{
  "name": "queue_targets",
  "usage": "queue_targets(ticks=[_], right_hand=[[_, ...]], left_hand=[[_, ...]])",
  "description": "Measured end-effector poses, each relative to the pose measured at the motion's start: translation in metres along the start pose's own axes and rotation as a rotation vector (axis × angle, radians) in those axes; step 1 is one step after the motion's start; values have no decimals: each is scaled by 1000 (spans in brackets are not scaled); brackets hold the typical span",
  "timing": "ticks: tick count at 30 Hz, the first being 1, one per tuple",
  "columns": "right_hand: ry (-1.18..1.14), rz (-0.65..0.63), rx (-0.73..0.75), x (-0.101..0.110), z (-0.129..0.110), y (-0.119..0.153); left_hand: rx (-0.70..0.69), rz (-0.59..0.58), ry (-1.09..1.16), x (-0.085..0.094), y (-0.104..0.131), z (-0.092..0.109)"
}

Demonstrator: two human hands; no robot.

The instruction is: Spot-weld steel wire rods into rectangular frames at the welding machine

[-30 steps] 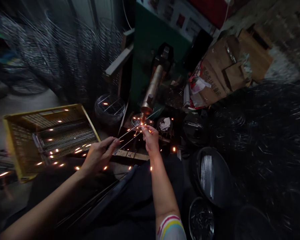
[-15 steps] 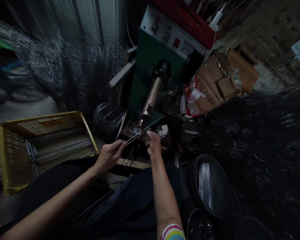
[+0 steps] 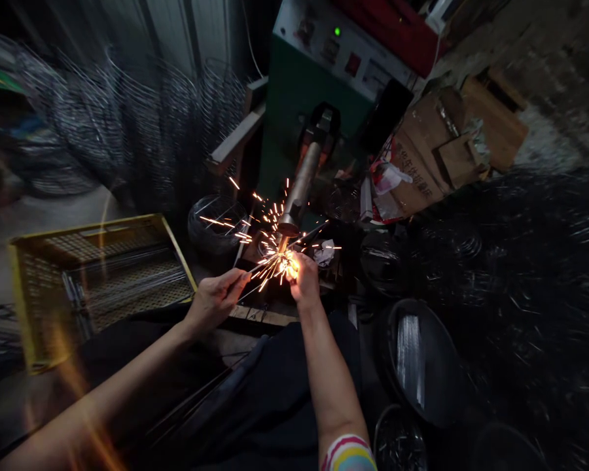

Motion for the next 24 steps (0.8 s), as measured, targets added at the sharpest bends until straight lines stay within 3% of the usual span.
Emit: queue_targets(ticks=[7, 15, 17, 21, 24], right_hand=[[151, 15, 60, 18, 2, 8], [463, -50, 23, 65, 43, 79], [560, -32, 93, 85, 34, 93], [826, 89, 301, 129, -5, 112], [1193, 265, 415, 136, -21, 103]], left_hand=[[-42, -35, -16, 1, -8, -6], [-81, -94, 26, 1, -19, -8], [-77, -118, 58, 1, -24, -9], [-72, -151, 70, 3, -33, -4], [-65, -159, -7, 11, -26, 13]])
Point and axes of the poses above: each hand's wrist, its own y-axis away from the middle knuckle, its own x-axis out of the back of the hand, z = x × y, the point moved 7 cm from there along -y, towards the middle knuckle, and after that the axes turned 9 degrees about z, right-handed, at the moved point
